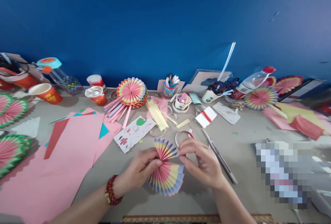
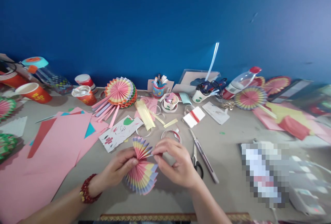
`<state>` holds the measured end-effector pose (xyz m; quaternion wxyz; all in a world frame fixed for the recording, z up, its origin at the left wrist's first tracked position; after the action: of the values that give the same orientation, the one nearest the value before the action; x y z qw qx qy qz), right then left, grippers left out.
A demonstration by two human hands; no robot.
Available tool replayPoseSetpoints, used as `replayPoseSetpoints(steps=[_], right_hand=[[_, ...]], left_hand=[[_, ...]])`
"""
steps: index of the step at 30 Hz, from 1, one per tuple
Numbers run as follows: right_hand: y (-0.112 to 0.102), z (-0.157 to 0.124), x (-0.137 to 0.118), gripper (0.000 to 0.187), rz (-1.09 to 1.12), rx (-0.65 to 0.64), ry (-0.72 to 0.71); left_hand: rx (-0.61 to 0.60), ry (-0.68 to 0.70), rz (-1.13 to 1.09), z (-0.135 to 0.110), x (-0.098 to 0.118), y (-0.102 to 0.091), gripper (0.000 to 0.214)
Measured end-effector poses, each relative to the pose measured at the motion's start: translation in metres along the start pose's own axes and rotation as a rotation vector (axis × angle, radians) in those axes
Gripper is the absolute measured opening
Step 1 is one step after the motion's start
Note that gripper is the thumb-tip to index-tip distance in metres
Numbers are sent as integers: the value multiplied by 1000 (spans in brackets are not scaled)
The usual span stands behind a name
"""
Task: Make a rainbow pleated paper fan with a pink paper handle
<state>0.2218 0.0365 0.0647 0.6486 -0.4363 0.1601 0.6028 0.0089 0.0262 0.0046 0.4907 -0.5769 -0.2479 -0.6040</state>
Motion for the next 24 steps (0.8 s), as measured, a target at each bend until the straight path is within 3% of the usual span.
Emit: replayPoseSetpoints(steps=[12,24], right_hand=[[-9,2,0,11,-107,-143,76],[-11,3,-3,10,-51,-196,151]], left_hand=[[120,-55,51,1,-5,-2,34],[128,-8,124,2,-5,-3,28]])
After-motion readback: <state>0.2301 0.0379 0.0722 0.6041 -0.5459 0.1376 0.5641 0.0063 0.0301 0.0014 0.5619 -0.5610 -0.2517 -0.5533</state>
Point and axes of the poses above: each hand's wrist, its own z-axis towards the middle knuckle, its own y-axis out of the palm, x = y × z, the point moved 2 cm from there along z, towards the middle knuckle, and after that the axes turned 5 degrees about x, right-handed, at the moved point
